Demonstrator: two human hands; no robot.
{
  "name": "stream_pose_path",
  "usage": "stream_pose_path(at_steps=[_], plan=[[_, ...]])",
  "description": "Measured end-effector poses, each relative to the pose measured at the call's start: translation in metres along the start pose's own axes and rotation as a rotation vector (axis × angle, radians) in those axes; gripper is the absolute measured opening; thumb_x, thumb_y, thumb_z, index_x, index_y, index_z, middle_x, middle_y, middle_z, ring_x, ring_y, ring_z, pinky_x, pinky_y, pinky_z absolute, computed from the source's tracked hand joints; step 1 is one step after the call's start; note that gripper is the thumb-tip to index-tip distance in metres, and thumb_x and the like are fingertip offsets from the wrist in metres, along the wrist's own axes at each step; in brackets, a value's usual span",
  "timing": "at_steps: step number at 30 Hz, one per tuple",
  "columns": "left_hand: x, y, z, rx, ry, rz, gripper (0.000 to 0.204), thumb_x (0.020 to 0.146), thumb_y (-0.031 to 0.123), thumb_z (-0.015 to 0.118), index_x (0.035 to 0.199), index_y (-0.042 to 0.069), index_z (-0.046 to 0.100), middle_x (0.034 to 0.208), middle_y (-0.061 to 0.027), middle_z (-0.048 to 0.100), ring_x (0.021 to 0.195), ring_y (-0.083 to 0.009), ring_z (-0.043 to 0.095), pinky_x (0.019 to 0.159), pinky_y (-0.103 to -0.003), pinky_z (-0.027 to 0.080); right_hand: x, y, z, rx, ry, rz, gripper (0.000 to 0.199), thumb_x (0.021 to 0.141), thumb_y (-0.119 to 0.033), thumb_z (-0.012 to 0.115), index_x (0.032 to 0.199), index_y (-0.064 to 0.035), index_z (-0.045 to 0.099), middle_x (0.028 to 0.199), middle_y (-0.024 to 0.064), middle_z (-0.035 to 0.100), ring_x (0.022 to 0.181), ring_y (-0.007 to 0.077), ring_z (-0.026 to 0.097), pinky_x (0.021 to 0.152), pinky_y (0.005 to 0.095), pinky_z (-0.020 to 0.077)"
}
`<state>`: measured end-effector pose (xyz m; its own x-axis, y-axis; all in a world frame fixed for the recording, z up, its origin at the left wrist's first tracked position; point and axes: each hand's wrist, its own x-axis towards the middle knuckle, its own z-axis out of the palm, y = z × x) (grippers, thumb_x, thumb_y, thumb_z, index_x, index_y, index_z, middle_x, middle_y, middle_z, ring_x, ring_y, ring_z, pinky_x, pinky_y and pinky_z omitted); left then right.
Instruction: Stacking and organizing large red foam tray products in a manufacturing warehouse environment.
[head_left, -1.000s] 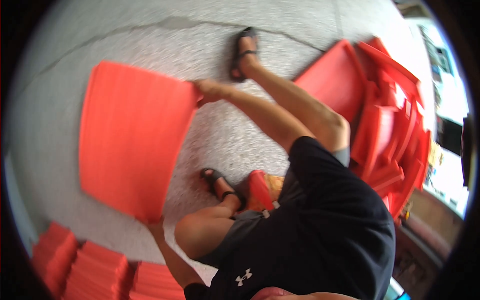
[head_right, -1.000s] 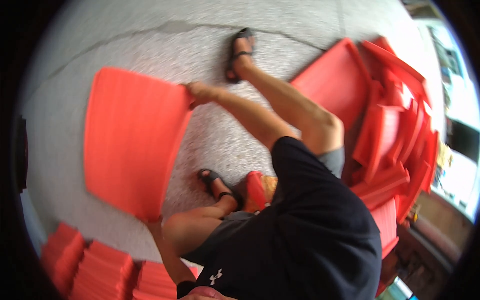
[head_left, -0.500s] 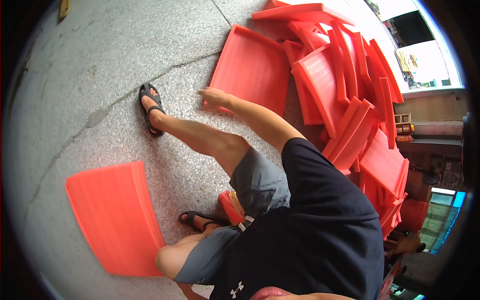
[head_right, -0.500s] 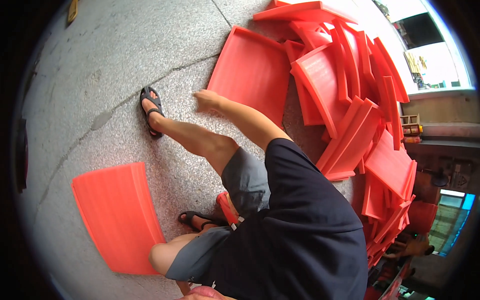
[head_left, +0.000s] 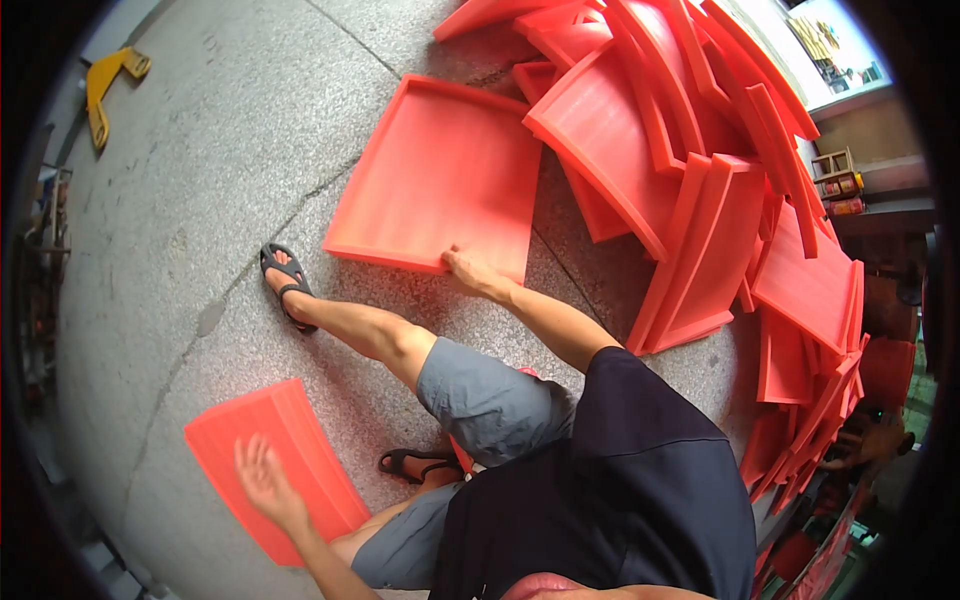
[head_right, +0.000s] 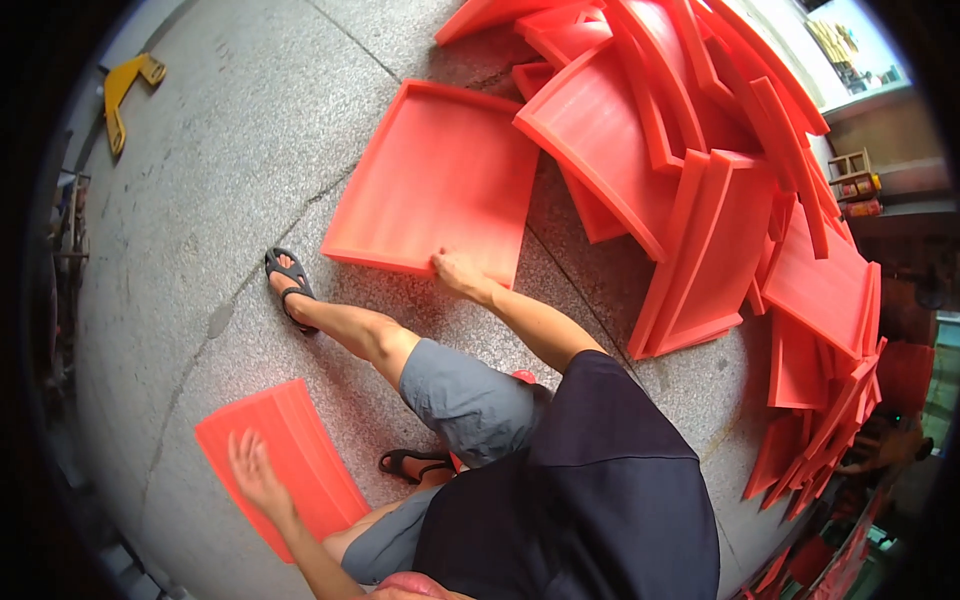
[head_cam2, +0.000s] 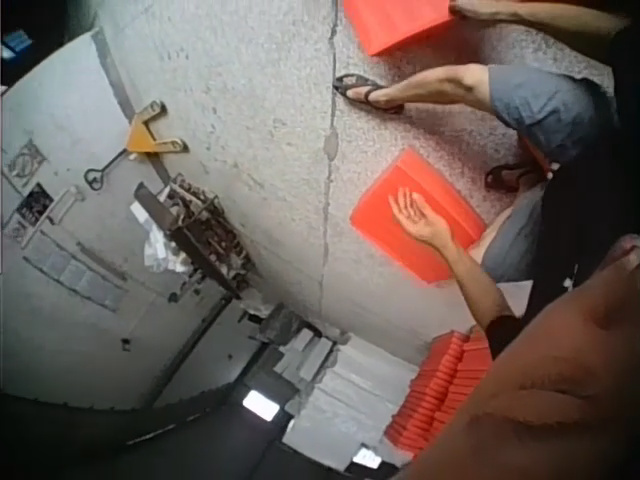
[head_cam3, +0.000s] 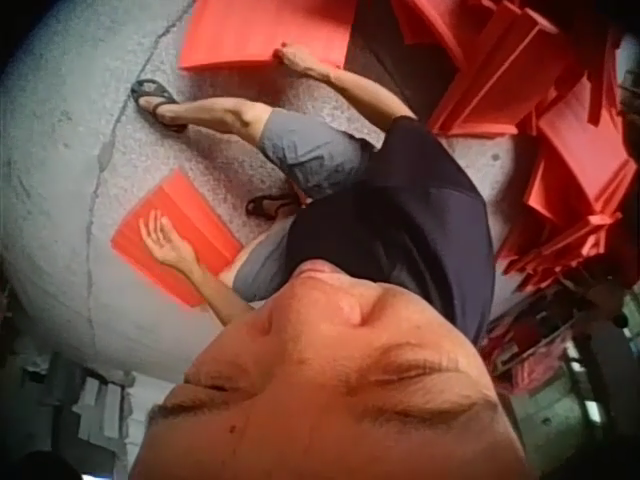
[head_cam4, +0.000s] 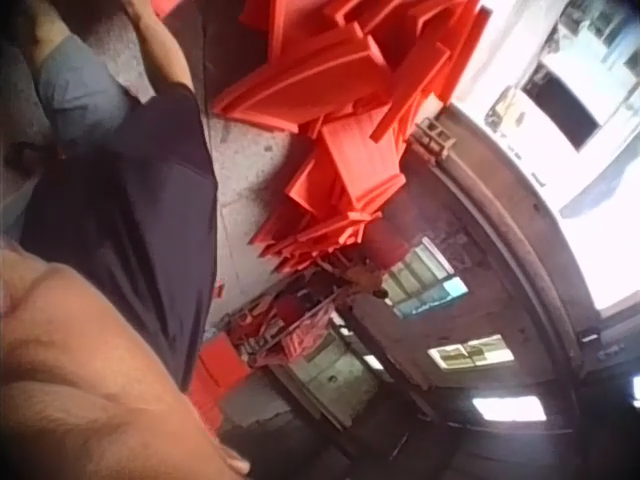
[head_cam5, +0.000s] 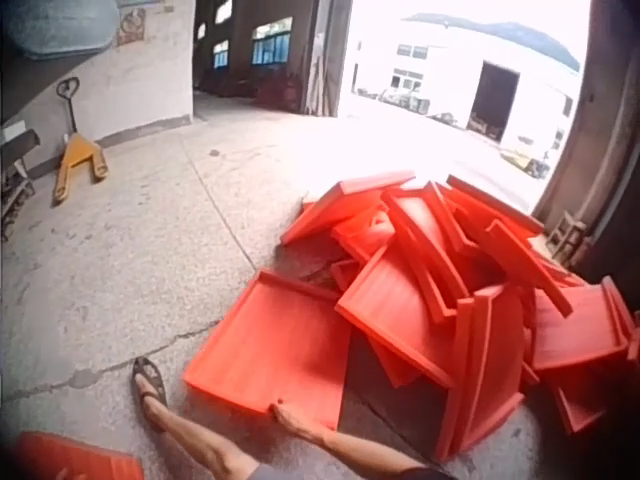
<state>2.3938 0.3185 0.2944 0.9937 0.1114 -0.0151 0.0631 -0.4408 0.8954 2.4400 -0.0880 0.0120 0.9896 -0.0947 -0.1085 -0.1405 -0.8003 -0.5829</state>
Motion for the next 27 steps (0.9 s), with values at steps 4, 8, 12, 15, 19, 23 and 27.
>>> stream_pose_path(at_steps=[4,8,12,15,19,23,27], plan=[[0.013,0.009,0.156,-0.593,-0.353,-0.442,0.074,0.087,0.018,0.062,0.141,0.0,0.015,0.13,-0.0231,0.043,0.116,-0.0271,0.048,0.096,-0.035,0.042,-0.021,-0.106,-0.09,0.218,0.229,-0.134,0.014,0.073,-0.008,0.06,0.083,0.0006,0.055,0.083,0.0204,0.054,0.076,0.0381,0.056,0.067,0.0445,0.0477],[0.007,0.044,0.267,-0.693,-0.243,-0.288,0.065,0.082,0.026,0.068,0.13,-0.003,0.035,0.125,-0.0209,0.047,0.108,-0.0231,0.051,0.086,-0.033,0.046,-0.064,-0.146,-0.123,0.371,0.23,-0.291,0.027,0.075,-0.012,0.062,0.098,0.0011,0.054,0.091,0.0207,0.053,0.081,0.0373,0.056,0.07,0.0418,0.0487],[0.013,0.048,0.252,-0.608,0.119,-0.176,0.051,0.081,0.011,0.06,0.127,-0.002,0.041,0.123,-0.0152,0.049,0.106,-0.0238,0.053,0.085,-0.036,0.049,-0.083,-0.128,-0.177,0.321,0.109,-0.488,0.055,0.079,-0.025,0.066,0.123,-0.0005,0.045,0.112,0.0223,0.05,0.104,0.0369,0.052,0.088,0.0408,0.045],[0.015,0.046,0.188,-0.686,0.104,-0.19,0.052,0.081,0.008,0.059,0.129,-0.002,0.04,0.126,-0.0151,0.048,0.109,-0.0259,0.052,0.091,-0.039,0.047,-0.04,-0.067,-0.208,0.079,0.497,-0.276,0.073,0.067,-0.023,0.076,0.129,-0.0035,0.041,0.118,0.0216,0.047,0.112,0.0377,0.046,0.093,0.0437,0.0395],[-0.01,0.029,0.107,-0.702,0.106,-0.181,0.049,0.084,0.008,0.057,0.129,-0.002,0.04,0.127,-0.0142,0.048,0.111,-0.0251,0.051,0.093,-0.038,0.045,0.021,0.047,-0.226,-0.41,0.604,0.244,0.111,0.06,-0.022,0.081,0.145,-0.0177,0.009,0.137,0.0277,0.026,0.122,0.0445,0.034,0.093,0.0539,0.0358],[-0.047,0.01,0.049,-0.692,0.167,-0.177,0.049,0.085,0.01,0.057,0.129,-0.001,0.04,0.128,-0.0141,0.048,0.112,-0.0245,0.05,0.092,-0.039,0.045,0.039,0.11,-0.231,-0.302,0.383,0.348,0.117,0.061,-0.027,0.081,0.145,-0.0287,0.0,0.134,0.0273,0.033,0.11,0.0434,0.048,0.085,0.0567,0.0411],[-0.077,-0.025,0.019,-0.671,0.259,-0.186,0.048,0.086,0.013,0.055,0.13,0.0,0.04,0.129,-0.0129,0.047,0.112,-0.0246,0.051,0.091,-0.039,0.046,0.018,0.084,-0.219,-0.462,0.188,0.356,0.108,0.061,-0.034,0.081,0.143,-0.0331,0.011,0.108,0.0207,0.05,0.095,0.0383,0.056,0.075,0.0508,0.0461]])
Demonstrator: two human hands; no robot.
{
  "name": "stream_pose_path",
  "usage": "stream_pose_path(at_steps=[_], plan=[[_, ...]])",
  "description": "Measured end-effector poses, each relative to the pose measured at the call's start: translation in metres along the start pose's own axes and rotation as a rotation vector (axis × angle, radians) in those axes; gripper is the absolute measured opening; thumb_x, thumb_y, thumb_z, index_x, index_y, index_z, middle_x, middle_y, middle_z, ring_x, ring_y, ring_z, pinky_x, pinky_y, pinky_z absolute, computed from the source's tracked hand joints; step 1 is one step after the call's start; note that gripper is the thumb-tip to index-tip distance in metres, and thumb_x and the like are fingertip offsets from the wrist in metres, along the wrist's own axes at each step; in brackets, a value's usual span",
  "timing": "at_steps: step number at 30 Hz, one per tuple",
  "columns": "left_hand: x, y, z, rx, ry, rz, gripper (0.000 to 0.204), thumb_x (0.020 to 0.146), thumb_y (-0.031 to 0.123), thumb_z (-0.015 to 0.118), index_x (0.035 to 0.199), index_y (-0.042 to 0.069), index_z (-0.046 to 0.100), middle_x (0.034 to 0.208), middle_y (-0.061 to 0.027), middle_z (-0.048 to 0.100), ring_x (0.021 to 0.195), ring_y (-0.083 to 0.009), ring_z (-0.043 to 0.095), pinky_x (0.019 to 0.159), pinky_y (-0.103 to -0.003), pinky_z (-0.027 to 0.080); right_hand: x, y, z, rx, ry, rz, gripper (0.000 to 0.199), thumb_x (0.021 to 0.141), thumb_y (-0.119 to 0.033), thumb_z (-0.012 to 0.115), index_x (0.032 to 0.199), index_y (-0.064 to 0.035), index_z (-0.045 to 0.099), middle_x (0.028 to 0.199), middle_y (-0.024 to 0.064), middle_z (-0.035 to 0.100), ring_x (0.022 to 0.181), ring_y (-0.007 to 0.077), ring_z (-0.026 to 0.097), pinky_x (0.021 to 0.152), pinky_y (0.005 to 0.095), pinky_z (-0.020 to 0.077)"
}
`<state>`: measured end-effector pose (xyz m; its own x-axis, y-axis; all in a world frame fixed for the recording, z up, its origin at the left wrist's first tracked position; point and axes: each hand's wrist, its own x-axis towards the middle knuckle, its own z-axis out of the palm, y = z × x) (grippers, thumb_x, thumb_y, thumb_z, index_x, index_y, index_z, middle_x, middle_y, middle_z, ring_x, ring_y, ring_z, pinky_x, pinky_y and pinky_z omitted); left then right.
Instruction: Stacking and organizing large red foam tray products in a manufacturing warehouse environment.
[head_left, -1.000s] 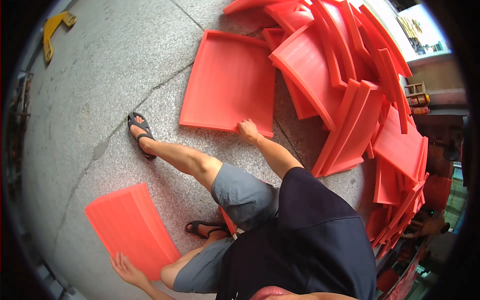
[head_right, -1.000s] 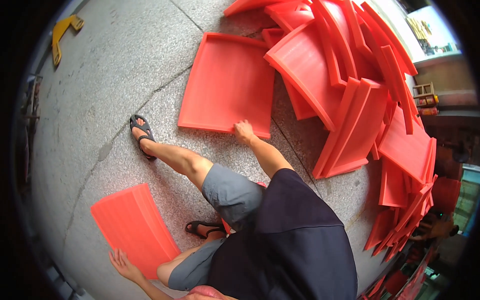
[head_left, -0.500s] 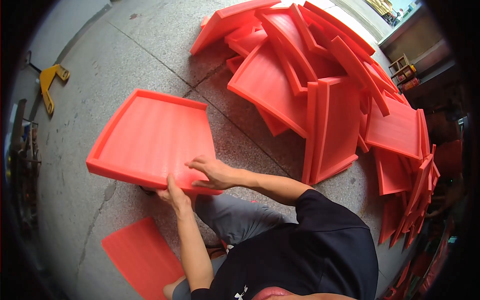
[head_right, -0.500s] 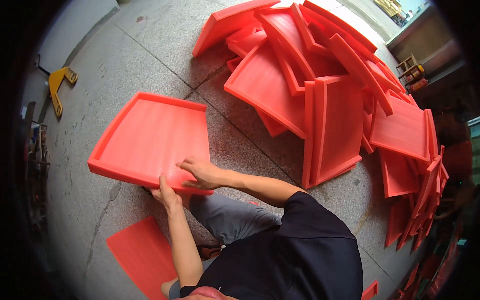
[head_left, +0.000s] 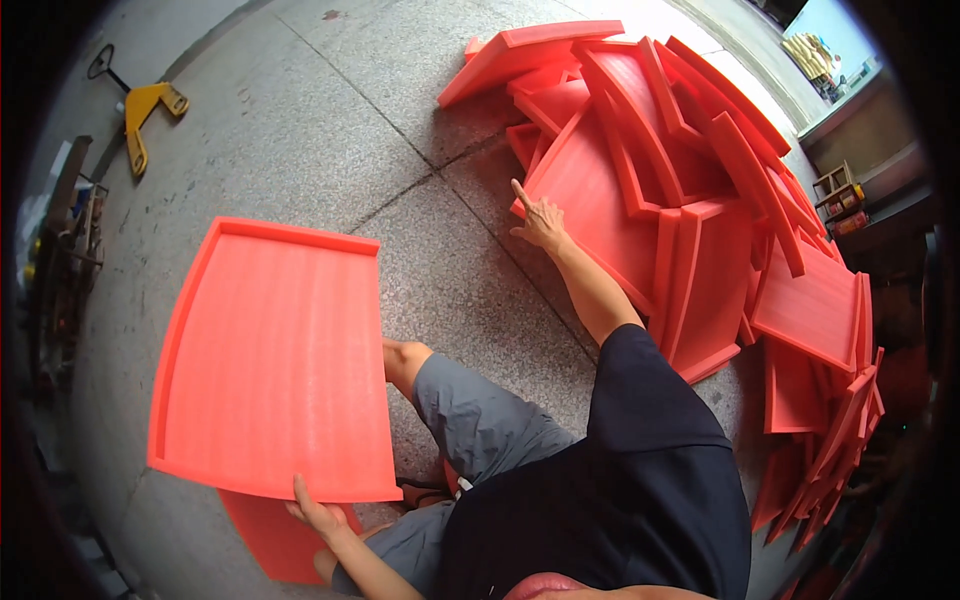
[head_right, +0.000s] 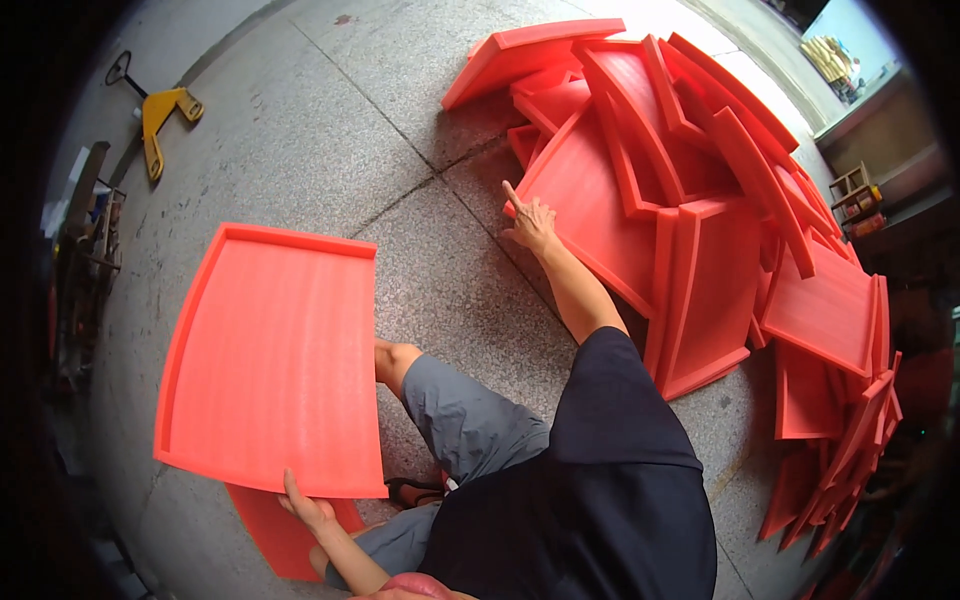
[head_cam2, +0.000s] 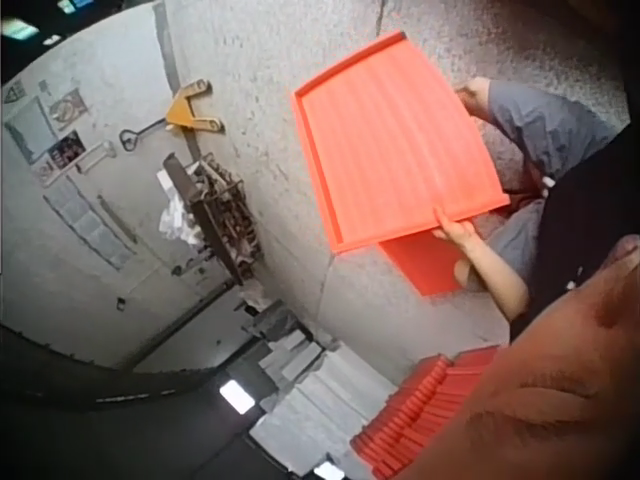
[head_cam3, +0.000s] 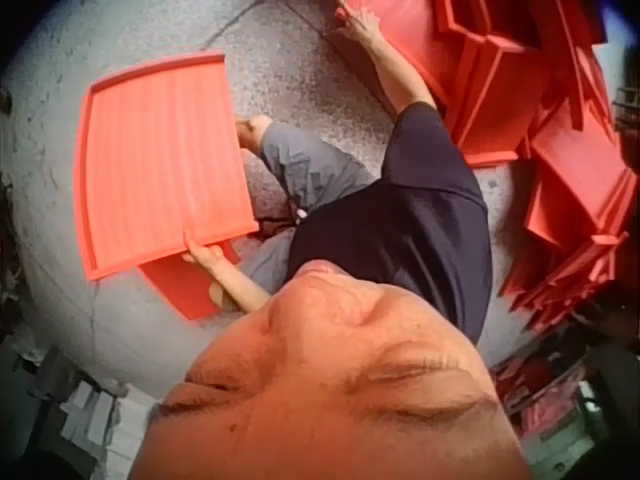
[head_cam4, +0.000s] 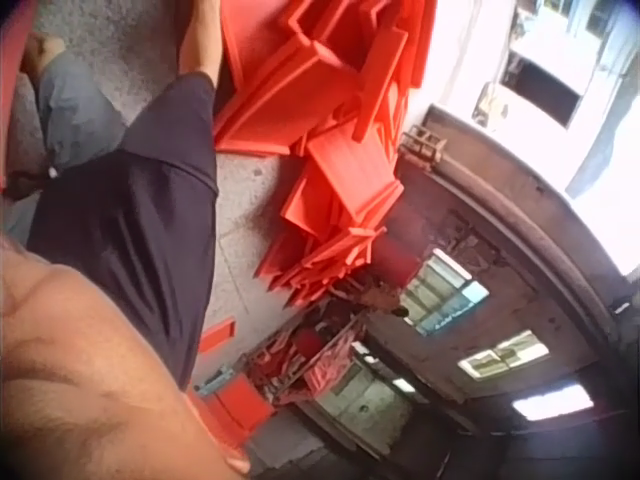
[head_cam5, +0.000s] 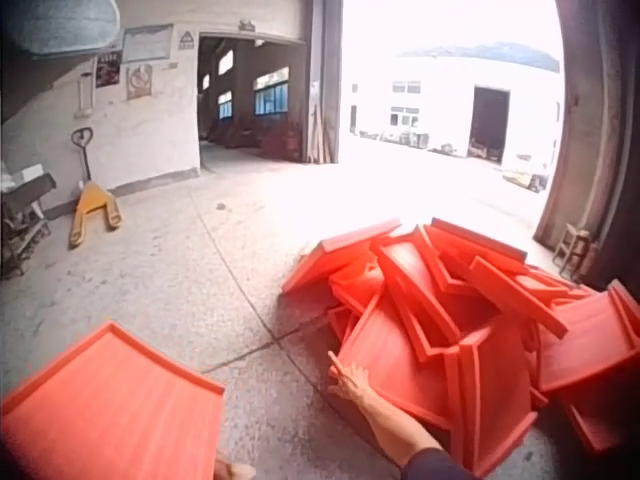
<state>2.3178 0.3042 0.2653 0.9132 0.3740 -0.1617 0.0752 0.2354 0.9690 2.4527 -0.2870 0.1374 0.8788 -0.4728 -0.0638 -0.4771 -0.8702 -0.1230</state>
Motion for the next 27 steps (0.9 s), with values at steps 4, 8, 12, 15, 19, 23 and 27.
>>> stream_pose_path(at_steps=[4,8,12,15,19,23,27], plan=[[-0.023,-0.008,-0.009,-0.058,0.087,-0.027,0.051,0.084,0.011,0.057,0.13,-0.001,0.039,0.128,-0.0146,0.047,0.111,-0.0256,0.051,0.092,-0.039,0.046,-0.085,-0.007,0.006,-0.085,-0.148,-0.079,0.097,0.056,-0.035,0.083,0.137,-0.0227,0.03,0.101,0.0239,0.052,0.086,0.0387,0.058,0.066,0.0485,0.0484],[-0.021,-0.031,-0.019,-0.057,0.097,0.015,0.053,0.083,0.014,0.059,0.131,-0.001,0.039,0.128,-0.0144,0.047,0.111,-0.0259,0.051,0.09,-0.04,0.046,-0.103,-0.006,-0.009,-0.051,0.235,0.043,0.055,0.066,-0.024,0.074,0.11,-0.0082,0.045,0.092,0.0231,0.052,0.079,0.0385,0.06,0.06,0.0463,0.0501],[-0.011,-0.032,-0.039,-0.102,0.042,-0.055,0.057,0.082,0.018,0.058,0.132,0.0,0.037,0.129,-0.0141,0.046,0.111,-0.0272,0.05,0.089,-0.042,0.047,-0.083,-0.005,-0.087,0.001,0.384,0.125,0.023,0.074,-0.007,0.059,0.093,0.0003,0.049,0.087,0.0285,0.051,0.069,0.0432,0.06,0.056,0.0484,0.0513],[-0.02,-0.015,-0.052,-0.16,0.044,0.008,0.058,0.082,0.02,0.058,0.132,0.0,0.038,0.127,-0.0143,0.047,0.109,-0.028,0.051,0.087,-0.042,0.048,-0.128,-0.038,-0.193,0.046,0.395,-0.103,0.027,0.069,-0.012,0.063,0.091,-0.0027,0.049,0.087,0.0266,0.054,0.074,0.0413,0.059,0.065,0.0471,0.0495],[-0.019,-0.013,-0.067,-0.296,0.197,-0.119,0.053,0.08,0.017,0.063,0.125,-0.002,0.044,0.12,-0.0154,0.052,0.1,-0.0281,0.056,0.078,-0.041,0.052,-0.226,-0.088,-0.351,0.258,0.482,-0.444,0.018,0.075,-0.013,0.061,0.085,-0.0031,0.049,0.065,0.0145,0.051,0.06,0.023,0.055,0.054,0.0373,0.0431],[-0.008,-0.029,-0.052,-0.441,0.111,-0.045,0.052,0.081,0.011,0.061,0.128,0.002,0.04,0.12,-0.0108,0.051,0.105,-0.023,0.052,0.084,-0.039,0.048,-0.285,-0.026,-0.456,0.778,0.719,-0.267,0.015,0.085,-0.018,0.058,0.092,-0.0054,0.053,0.078,0.0028,0.055,0.067,0.0107,0.054,0.058,0.0229,0.0447],[-0.012,-0.033,-0.05,-0.55,0.043,-0.068,0.049,0.084,0.014,0.058,0.128,0.003,0.041,0.12,-0.0097,0.051,0.108,-0.0255,0.052,0.086,-0.041,0.048,-0.267,0.039,-0.452,1.36,0.772,-0.171,0.032,0.087,-0.023,0.059,0.112,-0.003,0.057,0.098,0.0072,0.061,0.079,0.0136,0.059,0.069,0.024,0.0499]])
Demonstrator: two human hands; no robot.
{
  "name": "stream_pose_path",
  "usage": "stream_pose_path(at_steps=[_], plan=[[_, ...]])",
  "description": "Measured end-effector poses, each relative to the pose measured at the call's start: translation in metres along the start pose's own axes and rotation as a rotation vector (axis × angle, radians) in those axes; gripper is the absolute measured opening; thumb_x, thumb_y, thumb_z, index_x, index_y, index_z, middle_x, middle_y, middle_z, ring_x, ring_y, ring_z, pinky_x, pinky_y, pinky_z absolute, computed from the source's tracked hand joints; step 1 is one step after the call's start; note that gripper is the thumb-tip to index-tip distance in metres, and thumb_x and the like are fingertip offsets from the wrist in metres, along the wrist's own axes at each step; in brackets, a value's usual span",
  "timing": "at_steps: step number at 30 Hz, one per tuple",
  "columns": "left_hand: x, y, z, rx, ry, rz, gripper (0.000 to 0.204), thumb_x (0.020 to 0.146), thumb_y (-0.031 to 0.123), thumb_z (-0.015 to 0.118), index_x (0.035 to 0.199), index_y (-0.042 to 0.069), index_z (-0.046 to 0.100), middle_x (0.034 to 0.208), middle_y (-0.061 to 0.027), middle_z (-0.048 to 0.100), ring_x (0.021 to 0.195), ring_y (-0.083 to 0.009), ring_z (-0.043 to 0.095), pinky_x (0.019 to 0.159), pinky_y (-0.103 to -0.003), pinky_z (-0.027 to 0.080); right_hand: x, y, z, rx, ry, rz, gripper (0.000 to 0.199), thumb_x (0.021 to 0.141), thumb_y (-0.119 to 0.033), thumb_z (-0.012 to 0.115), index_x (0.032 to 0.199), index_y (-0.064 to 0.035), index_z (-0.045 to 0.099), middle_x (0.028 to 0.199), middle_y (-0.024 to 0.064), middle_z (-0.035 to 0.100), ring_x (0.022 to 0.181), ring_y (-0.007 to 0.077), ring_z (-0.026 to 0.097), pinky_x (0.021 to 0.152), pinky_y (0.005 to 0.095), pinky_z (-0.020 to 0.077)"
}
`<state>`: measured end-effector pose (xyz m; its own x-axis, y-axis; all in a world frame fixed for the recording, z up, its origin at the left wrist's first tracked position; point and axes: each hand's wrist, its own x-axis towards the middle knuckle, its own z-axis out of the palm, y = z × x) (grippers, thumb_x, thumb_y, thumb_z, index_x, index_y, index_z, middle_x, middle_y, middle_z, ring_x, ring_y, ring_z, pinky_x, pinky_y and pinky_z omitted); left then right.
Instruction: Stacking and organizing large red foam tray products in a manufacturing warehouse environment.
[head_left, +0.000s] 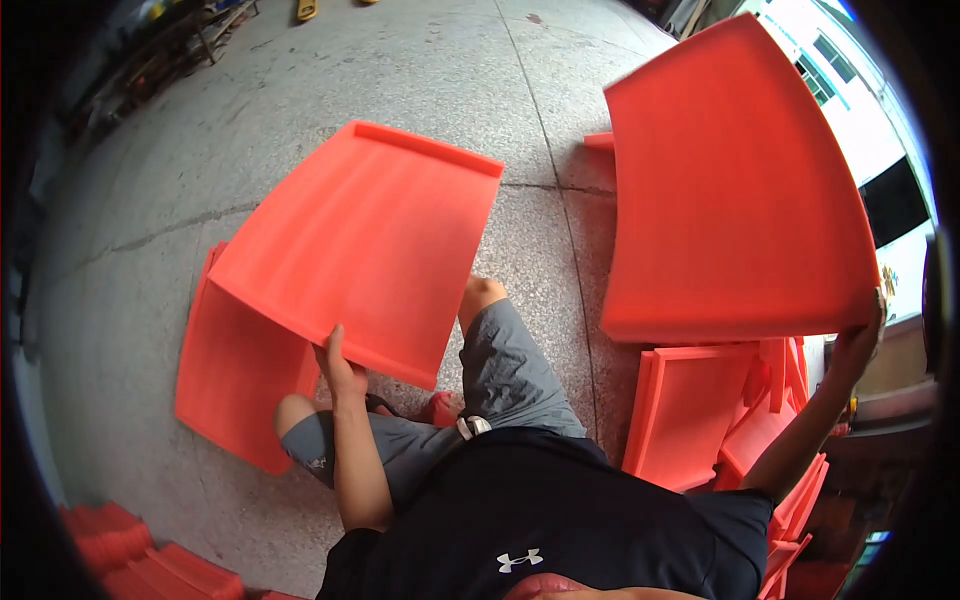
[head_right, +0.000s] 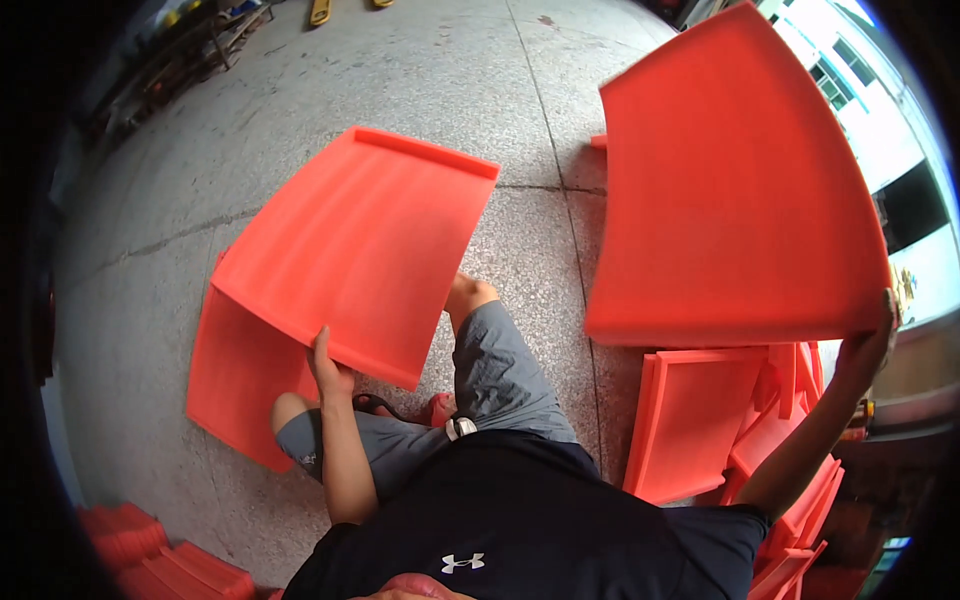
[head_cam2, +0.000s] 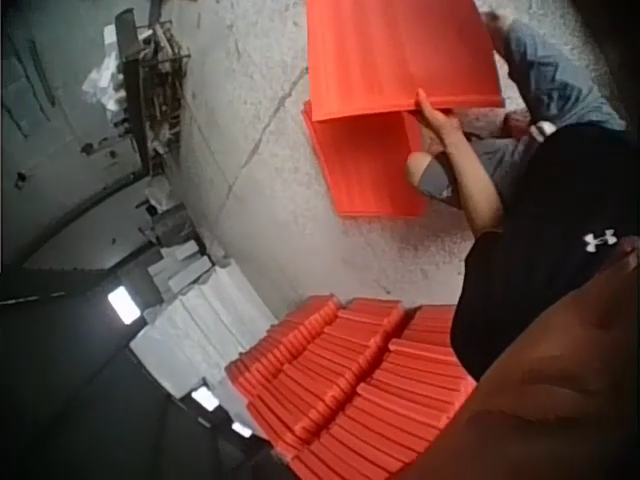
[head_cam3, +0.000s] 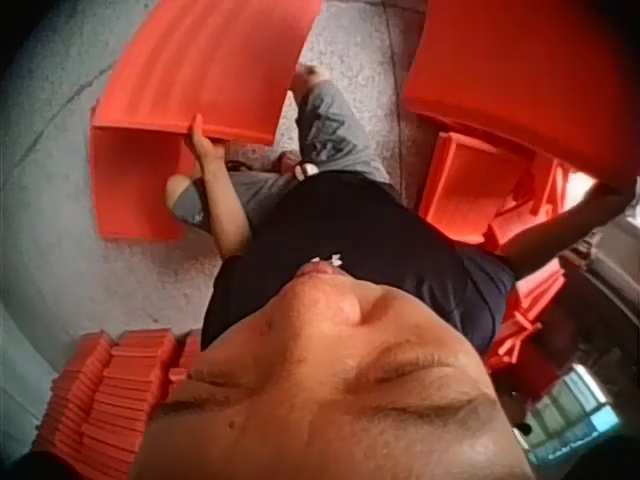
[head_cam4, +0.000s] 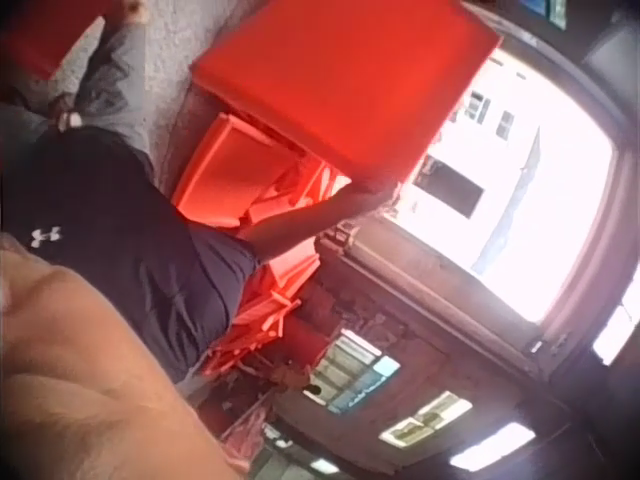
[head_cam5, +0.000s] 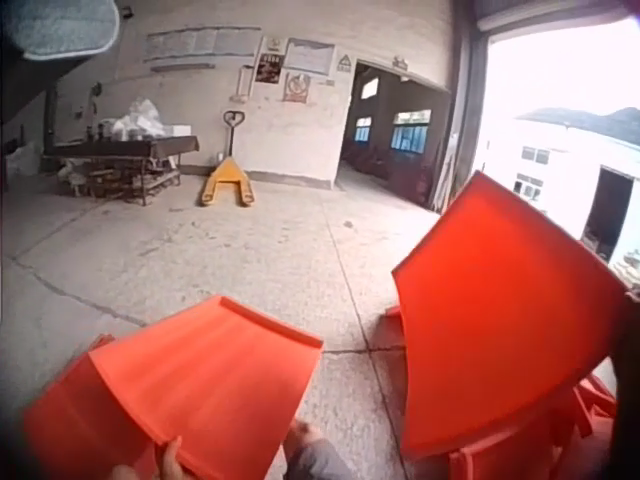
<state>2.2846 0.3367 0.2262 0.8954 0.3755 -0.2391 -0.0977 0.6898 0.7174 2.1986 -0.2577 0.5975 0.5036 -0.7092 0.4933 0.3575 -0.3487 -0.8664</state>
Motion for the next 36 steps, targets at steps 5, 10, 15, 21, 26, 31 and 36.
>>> stream_pose_path(at_steps=[5,10,15,21,26,31,36], plan=[[-0.007,-0.027,0.024,-0.069,-0.056,-0.091,0.052,0.084,0.02,0.06,0.13,0.006,0.04,0.124,-0.0075,0.05,0.114,-0.0236,0.048,0.094,-0.041,0.042,-0.062,0.149,-0.006,0.331,-0.096,0.616,0.036,0.085,-0.022,0.063,0.116,-0.0056,0.055,0.11,0.0056,0.057,0.1,0.0281,0.056,0.083,0.0453,0.0517],[0.0,-0.111,0.023,-0.155,-0.159,-0.159,0.071,0.081,0.011,0.065,0.139,0.014,0.025,0.131,-0.0071,0.041,0.119,-0.0232,0.042,0.099,-0.041,0.037,-0.185,0.22,0.059,0.498,-0.056,0.915,0.035,0.089,-0.023,0.056,0.118,-0.0044,0.049,0.117,0.0128,0.052,0.107,0.0347,0.052,0.087,0.053,0.0492],[-0.014,-0.143,0.034,-0.199,-0.101,-0.383,0.069,0.081,0.02,0.067,0.138,0.013,0.028,0.132,-0.0061,0.041,0.121,-0.0221,0.04,0.1,-0.04,0.035,-0.235,0.268,0.095,0.559,-0.108,1.247,0.035,0.088,-0.02,0.057,0.114,0.0001,0.047,0.114,0.017,0.052,0.105,0.0368,0.053,0.086,0.0543,0.0486],[-0.014,-0.165,0.031,-0.027,-0.089,-0.5,0.06,0.086,0.041,0.06,0.13,0.006,0.04,0.129,-0.0078,0.047,0.117,-0.0214,0.045,0.098,-0.038,0.038,-0.28,0.257,0.127,0.204,-0.435,1.451,0.041,0.083,-0.02,0.064,0.11,0.0079,0.049,0.106,0.0182,0.054,0.093,0.0344,0.058,0.076,0.0469,0.0534],[-0.019,-0.143,0.059,0.1,-0.02,-0.272,0.069,0.082,0.04,0.065,0.135,0.009,0.033,0.129,-0.0081,0.044,0.118,-0.0215,0.043,0.099,-0.039,0.037,-0.302,0.237,0.159,0.29,-0.585,1.775,0.048,0.084,-0.026,0.064,0.117,0.0049,0.046,0.112,0.0213,0.053,0.093,0.0343,0.059,0.074,0.046,0.0547],[-0.006,-0.12,0.07,0.203,0.016,-0.278,0.066,0.082,0.033,0.069,0.131,0.005,0.036,0.121,-0.0075,0.049,0.111,-0.0199,0.046,0.095,-0.036,0.04,-0.289,0.235,0.199,0.027,-0.841,1.859,0.045,0.084,-0.029,0.065,0.114,0.0012,0.051,0.098,0.0182,0.061,0.077,0.0291,0.064,0.059,0.0362,0.0572],[0.012,-0.116,0.044,0.096,-0.159,-0.501,0.07,0.084,0.04,0.063,0.135,0.006,0.03,0.132,-0.0087,0.041,0.121,-0.0222,0.041,0.1,-0.04,0.038,-0.272,0.245,0.226,-0.031,-1.153,1.804,0.051,0.08,-0.03,0.07,0.113,0.0045,0.052,0.085,0.0156,0.064,0.069,0.0249,0.065,0.056,0.0336,0.057]])
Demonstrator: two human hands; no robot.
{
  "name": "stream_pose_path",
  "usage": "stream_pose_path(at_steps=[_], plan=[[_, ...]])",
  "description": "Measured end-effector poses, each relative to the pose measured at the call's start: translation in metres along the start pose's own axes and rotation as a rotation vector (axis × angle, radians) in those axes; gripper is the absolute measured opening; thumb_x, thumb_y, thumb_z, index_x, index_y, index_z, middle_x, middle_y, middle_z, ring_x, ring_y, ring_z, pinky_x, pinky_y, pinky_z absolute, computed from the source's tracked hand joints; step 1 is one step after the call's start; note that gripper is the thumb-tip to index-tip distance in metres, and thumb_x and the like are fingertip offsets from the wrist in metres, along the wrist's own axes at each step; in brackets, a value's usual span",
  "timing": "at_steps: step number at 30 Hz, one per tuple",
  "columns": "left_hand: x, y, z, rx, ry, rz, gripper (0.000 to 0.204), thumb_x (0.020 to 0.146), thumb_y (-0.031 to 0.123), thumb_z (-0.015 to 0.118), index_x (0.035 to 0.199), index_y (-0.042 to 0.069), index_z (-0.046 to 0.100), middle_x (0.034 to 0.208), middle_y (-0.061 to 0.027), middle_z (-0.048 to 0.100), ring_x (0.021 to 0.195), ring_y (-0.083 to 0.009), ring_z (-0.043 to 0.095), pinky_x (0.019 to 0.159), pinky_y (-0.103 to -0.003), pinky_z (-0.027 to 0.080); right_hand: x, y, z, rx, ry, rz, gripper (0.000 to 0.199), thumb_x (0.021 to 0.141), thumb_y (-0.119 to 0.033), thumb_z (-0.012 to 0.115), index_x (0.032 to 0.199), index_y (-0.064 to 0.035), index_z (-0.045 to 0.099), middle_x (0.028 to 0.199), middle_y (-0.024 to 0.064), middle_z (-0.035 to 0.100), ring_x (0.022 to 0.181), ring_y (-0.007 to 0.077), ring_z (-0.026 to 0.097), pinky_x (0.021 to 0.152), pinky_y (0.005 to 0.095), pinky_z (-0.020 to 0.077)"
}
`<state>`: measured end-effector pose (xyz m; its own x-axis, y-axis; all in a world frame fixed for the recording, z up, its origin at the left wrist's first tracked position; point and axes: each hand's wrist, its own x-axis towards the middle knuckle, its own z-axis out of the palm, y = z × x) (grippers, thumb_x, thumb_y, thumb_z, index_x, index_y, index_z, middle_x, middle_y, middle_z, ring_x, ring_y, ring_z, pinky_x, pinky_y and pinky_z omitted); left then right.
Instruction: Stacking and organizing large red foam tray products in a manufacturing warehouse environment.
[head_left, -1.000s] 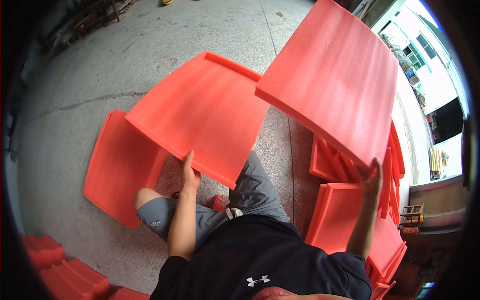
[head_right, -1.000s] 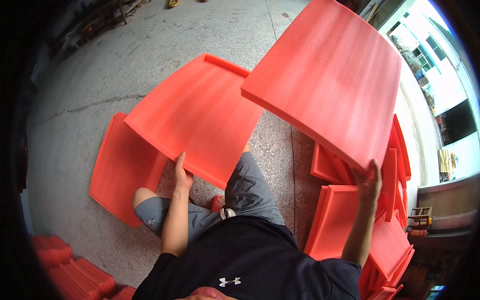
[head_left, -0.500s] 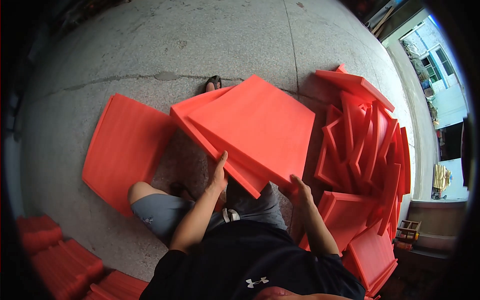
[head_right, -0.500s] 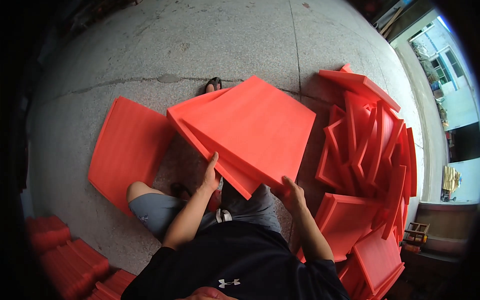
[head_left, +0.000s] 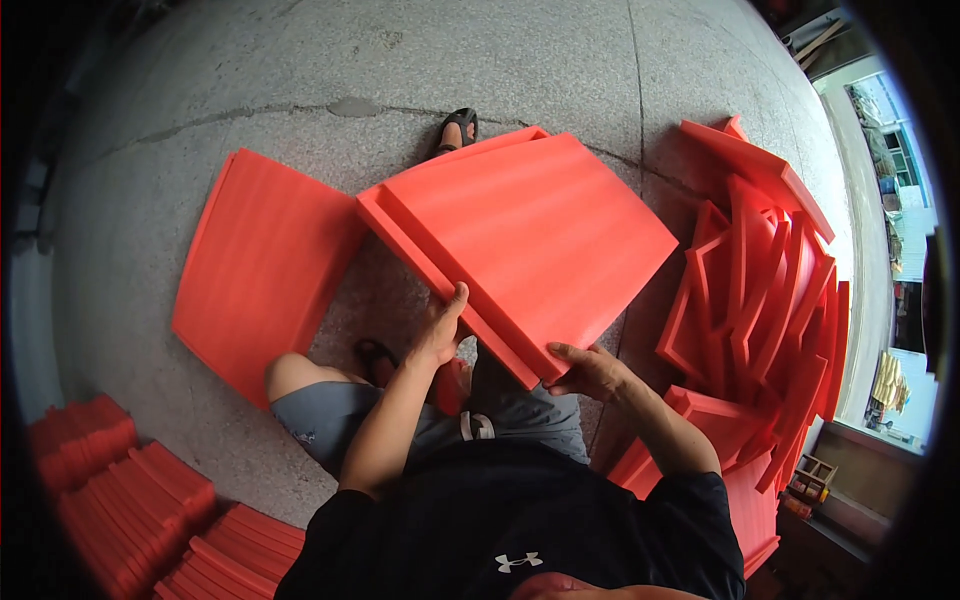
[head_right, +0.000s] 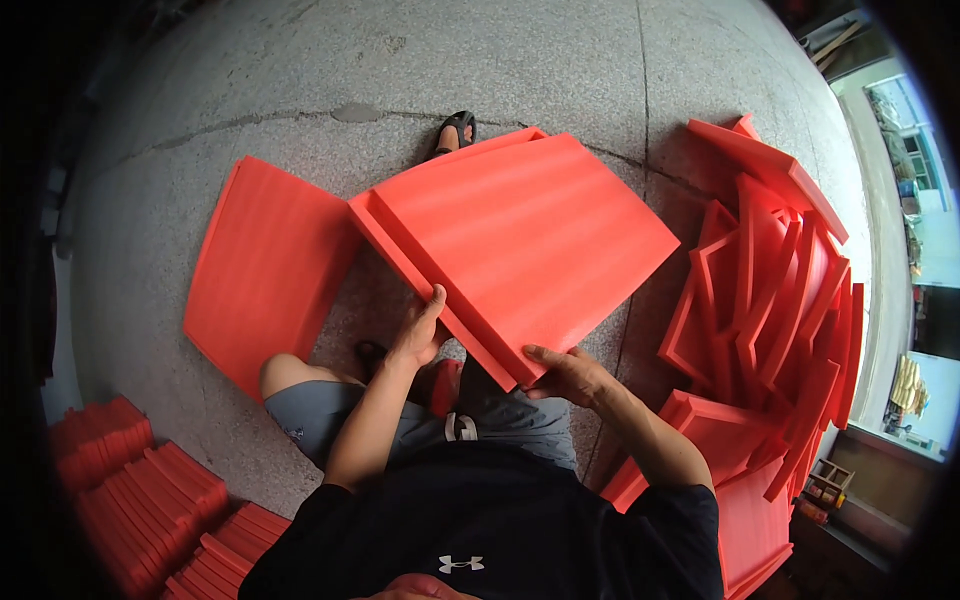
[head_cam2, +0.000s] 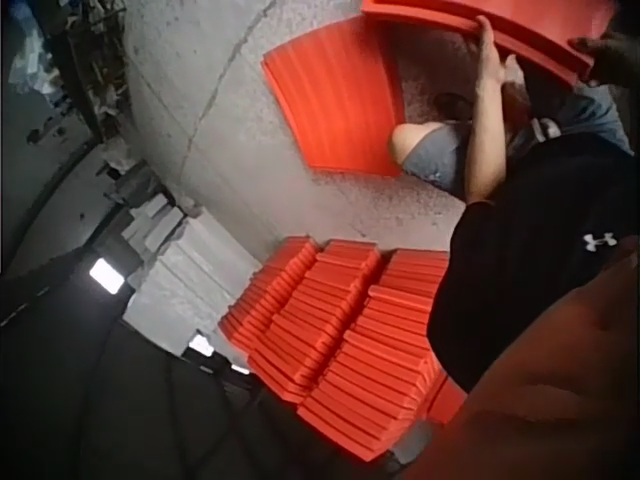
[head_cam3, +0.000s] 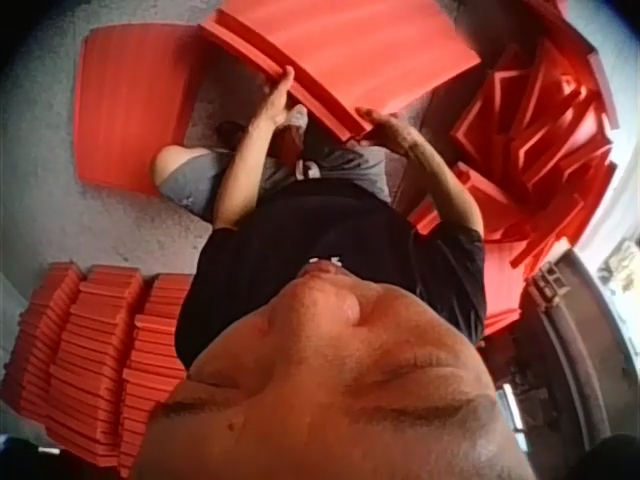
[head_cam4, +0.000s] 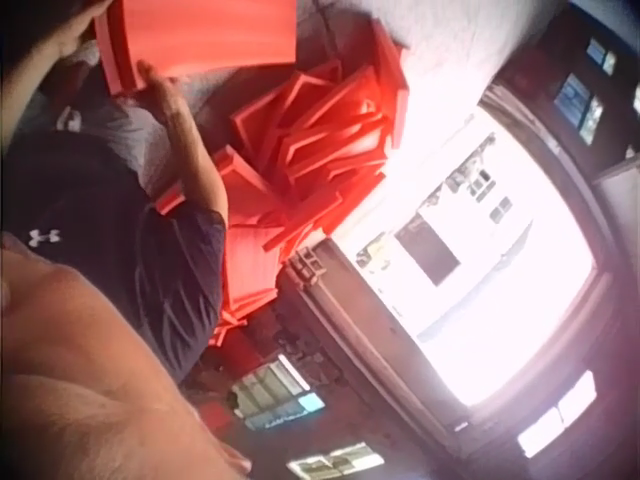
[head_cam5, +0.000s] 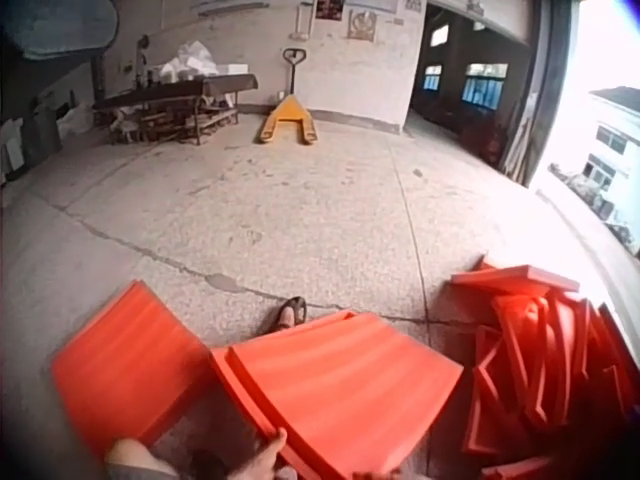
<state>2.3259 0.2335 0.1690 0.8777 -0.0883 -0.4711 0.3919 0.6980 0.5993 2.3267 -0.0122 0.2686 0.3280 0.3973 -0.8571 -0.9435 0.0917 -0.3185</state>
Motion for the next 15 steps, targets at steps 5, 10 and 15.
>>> stream_pose_path(at_steps=[5,10,15], plan=[[0.004,-0.003,-0.006,0.072,0.0,0.037,0.07,0.084,0.042,0.062,0.136,0.006,0.03,0.133,-0.0098,0.04,0.123,-0.0234,0.04,0.101,-0.042,0.037,-0.001,-0.003,-0.004,-0.098,0.039,-0.027,0.045,0.076,-0.028,0.075,0.104,0.0036,0.058,0.082,0.0138,0.065,0.064,0.0222,0.065,0.053,0.0312,0.0566],[0.005,-0.007,0.008,-0.006,0.186,-0.043,0.081,0.075,0.03,0.075,0.134,0.007,0.024,0.129,-0.0117,0.039,0.119,-0.0243,0.041,0.1,-0.041,0.036,0.014,0.0,0.015,-0.139,0.079,-0.026,0.046,0.077,-0.033,0.073,0.101,0.004,0.059,0.079,0.0136,0.064,0.062,0.0219,0.065,0.053,0.0318,0.0568],[-0.002,-0.015,0.037,0.275,0.333,0.285,0.087,0.071,0.016,0.076,0.136,0.004,0.02,0.127,-0.0142,0.041,0.116,-0.025,0.044,0.099,-0.04,0.037,0.035,0.01,-0.002,-0.121,0.039,0.135,0.068,0.076,-0.06,0.062,0.098,0.0046,0.059,0.075,0.0161,0.063,0.062,0.0272,0.065,0.053,0.0361,0.0564]])
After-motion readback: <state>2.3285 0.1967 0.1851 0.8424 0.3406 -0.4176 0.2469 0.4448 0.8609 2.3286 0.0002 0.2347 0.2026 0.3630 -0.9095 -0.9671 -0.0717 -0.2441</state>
